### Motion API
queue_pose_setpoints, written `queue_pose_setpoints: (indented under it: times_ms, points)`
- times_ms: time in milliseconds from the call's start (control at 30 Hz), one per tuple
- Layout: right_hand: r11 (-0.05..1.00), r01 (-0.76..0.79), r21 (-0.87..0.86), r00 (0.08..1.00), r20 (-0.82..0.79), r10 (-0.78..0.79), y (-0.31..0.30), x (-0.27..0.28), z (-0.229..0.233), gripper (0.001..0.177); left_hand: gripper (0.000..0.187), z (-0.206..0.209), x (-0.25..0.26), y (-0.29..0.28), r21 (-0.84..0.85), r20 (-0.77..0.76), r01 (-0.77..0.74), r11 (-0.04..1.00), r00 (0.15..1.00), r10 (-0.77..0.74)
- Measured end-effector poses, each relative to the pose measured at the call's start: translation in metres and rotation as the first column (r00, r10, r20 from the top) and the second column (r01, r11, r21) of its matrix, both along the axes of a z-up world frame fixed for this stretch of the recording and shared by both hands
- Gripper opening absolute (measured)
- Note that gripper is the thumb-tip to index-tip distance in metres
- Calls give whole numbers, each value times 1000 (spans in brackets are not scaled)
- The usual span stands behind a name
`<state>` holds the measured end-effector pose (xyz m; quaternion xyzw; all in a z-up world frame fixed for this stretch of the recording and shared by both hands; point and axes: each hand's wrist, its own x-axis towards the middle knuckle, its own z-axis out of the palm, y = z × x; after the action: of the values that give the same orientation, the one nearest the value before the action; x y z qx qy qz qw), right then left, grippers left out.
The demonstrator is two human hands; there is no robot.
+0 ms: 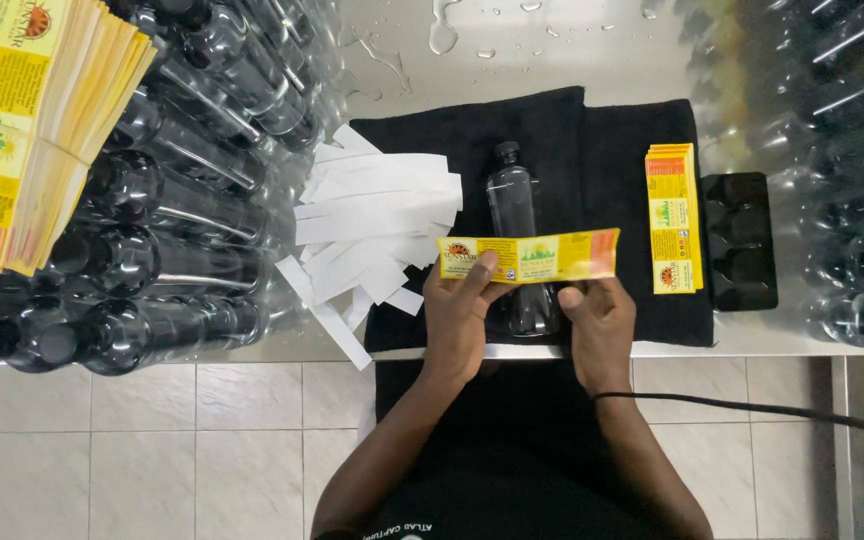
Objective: Manually applying adhesive labels to plastic bottles at a production station
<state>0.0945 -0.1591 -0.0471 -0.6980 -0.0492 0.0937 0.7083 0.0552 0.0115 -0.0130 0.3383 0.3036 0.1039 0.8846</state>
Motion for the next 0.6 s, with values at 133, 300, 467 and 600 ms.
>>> queue_pose_setpoints:
  times_ms: [133,300,467,600]
  points:
    - [997,69,39,997,-39,-67,10,4,26,50,58,-14,-4,-6,-42,6,53,998,999,-53]
    - [994,107,-35,993,-39,-108,15,12,38,41,53,-7,-7,-4,88,-25,92,992,996,-90]
    - [992,92,-84,970,-219,-109,12,25,38,44,39,3,-5,8,415,-71,61,908,997,-34]
    - [993,53,-109,969,-235,-78,16,39,36,40,38,12,8,10,421,-52,37,906,998,-17]
